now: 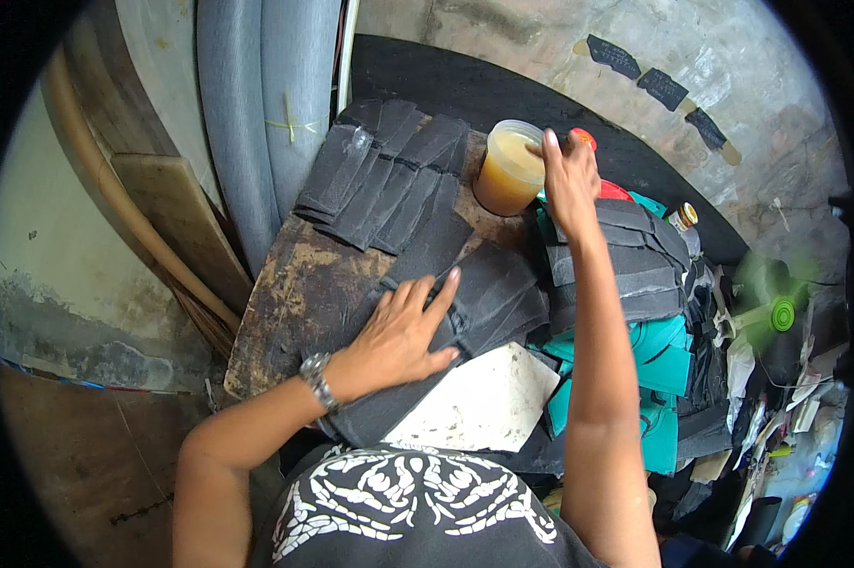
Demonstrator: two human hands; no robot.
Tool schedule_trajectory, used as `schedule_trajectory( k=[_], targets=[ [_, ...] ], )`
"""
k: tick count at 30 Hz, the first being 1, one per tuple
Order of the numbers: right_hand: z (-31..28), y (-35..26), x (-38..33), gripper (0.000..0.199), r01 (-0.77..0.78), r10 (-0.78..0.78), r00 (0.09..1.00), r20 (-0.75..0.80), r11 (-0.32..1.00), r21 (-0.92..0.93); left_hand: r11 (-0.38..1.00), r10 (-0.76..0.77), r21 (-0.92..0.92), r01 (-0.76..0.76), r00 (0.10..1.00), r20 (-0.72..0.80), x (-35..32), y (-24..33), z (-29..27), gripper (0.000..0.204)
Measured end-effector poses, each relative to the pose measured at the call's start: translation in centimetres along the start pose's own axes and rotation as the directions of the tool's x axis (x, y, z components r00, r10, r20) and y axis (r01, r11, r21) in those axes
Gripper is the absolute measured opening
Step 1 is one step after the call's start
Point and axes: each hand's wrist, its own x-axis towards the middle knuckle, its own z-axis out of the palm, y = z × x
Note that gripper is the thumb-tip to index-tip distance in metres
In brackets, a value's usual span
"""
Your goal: The person repeatedly picks up small black foam pieces, applies a liquid from a container to one surface, and presses the pieces together to form bonded pairs. The person handles the foam pieces one at a time, stacking completed pairs on the table.
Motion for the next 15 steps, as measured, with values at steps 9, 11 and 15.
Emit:
schedule_trajectory(
  k=[9,11,15],
  targets=[
    [-1.9,-0.1,3.7,0.075,-0.009,0.022,0.996,0.086,0.988,-0.152,0.837,-0.124,-0.537,0.106,0.992,0.002,-0.4,-3.2,-2.3,0.063],
    [-2.9,-0.3,1.6,0.068,-0.02,0.059,0.977,0.206,0.983,-0.185,0.864,-0.149,-0.484,0.137,0.989,0.014,-0.8,-3.6,-2.4,0.05],
    [-3.7,-2.4,-8.1,0.037,0.29,-0.283,0.957,0.065,0.946,-0.147,0.877,-0.119,-0.475,0.076,0.991,-0.06,-1.0,-2.9,-2.0,0.047]
  ],
)
